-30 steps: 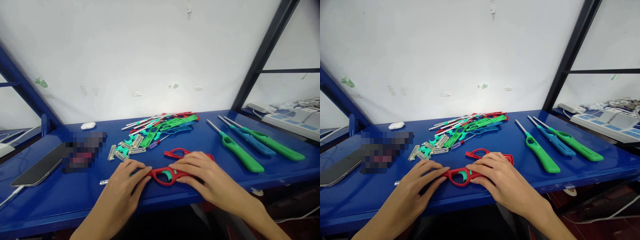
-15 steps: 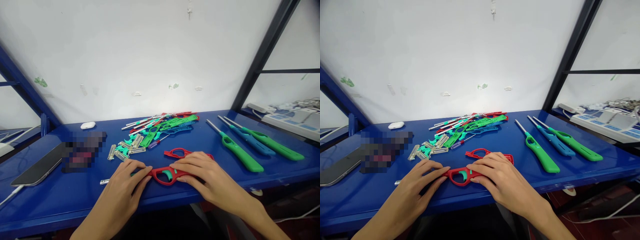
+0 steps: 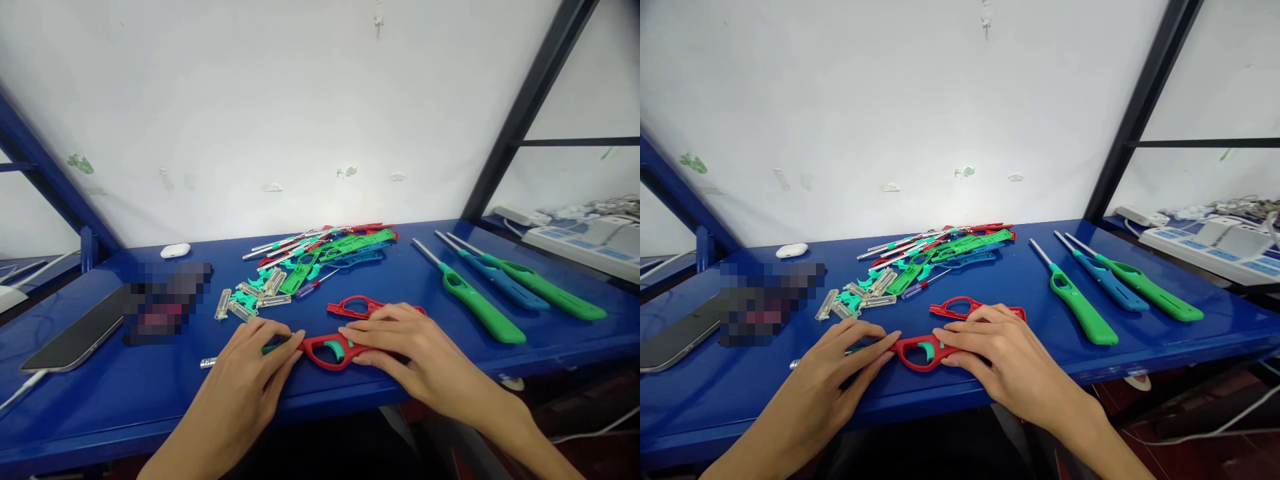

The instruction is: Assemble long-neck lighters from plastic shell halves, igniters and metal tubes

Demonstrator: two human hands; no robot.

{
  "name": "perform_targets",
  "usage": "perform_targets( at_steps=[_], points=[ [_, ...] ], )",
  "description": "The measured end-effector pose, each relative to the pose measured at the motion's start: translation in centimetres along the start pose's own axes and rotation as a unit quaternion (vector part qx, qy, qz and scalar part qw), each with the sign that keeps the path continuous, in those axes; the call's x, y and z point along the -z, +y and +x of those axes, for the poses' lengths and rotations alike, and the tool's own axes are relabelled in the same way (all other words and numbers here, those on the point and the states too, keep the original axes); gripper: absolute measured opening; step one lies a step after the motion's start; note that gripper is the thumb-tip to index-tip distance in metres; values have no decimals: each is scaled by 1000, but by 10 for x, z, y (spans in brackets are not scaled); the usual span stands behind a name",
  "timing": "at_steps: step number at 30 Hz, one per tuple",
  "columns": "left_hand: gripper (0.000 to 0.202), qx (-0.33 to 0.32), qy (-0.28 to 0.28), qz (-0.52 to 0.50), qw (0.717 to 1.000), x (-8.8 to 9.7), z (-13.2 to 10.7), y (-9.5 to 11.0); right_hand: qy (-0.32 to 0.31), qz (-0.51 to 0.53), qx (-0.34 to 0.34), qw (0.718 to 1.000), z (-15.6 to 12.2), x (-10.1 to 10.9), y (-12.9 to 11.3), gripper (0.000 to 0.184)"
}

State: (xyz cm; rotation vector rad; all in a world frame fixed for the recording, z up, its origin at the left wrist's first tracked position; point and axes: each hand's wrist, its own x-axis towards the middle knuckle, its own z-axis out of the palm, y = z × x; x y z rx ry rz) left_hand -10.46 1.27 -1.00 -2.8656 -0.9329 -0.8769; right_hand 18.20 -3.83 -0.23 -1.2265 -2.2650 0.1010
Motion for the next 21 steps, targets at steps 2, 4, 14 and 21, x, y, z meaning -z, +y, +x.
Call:
perform_targets(
  at_steps=[2,4,14,21],
  points=[
    [32,-5,-5,13,1000,0,0,0,4,-11,1,1000,-1,-1,1,30],
    [32,-13,-12,26,1000,0,0,0,6,-20,4,1000,-2,-1,1,30],
    [30,-46,-10,84,995,-1,2,2,1,-88,0,996,-8,-3,-9,38],
    [24,-66,48,82,993,-4,1,4,3,-51,23,998,-7,-3,-6,36]
  ],
)
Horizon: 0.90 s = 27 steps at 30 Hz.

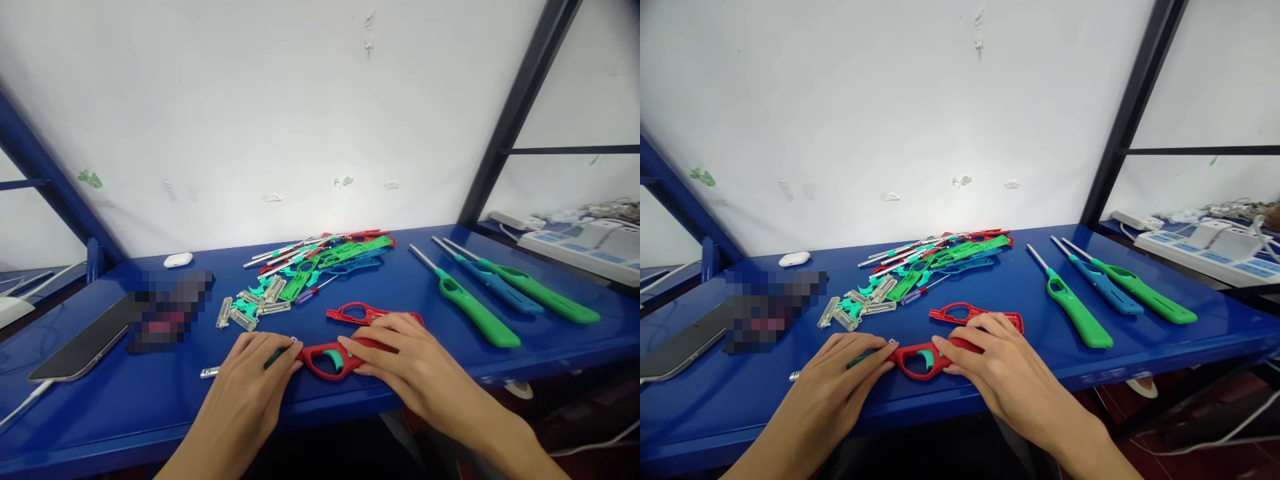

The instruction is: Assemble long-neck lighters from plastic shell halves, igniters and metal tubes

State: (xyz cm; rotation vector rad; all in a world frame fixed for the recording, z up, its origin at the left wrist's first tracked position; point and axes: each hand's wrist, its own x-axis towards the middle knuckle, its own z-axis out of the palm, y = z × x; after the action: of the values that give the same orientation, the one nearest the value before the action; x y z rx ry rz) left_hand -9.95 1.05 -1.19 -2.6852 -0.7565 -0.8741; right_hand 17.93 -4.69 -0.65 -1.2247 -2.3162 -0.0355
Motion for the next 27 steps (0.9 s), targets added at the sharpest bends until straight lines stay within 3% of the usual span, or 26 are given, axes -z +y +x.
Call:
perform_targets(
  at_steps=[6,11,15,18,22,27],
  points=[
    [20,5,34,14,999,0,0,5,36,25,-28,999,-7,-9,2,34],
    [17,-20,84,-19,996,1,1,10,80,52,-54,994,-10,-13,3,44],
    [25,-16,92,-42,995,2,-2,9,128,100,-55,985,-8,-12,2,32],
    [28,-12,81,-33,996,2,-6,9,159,117,-36,980,-6,-11,-1,26],
    [53,1,25,2,1000,1,-9,14,183,116,-17,976,-5,-12,-3,26],
    [41,-18,48,4,999,-3,-6,19,191,99,9,976,-4,-15,-7,24]
  ],
)
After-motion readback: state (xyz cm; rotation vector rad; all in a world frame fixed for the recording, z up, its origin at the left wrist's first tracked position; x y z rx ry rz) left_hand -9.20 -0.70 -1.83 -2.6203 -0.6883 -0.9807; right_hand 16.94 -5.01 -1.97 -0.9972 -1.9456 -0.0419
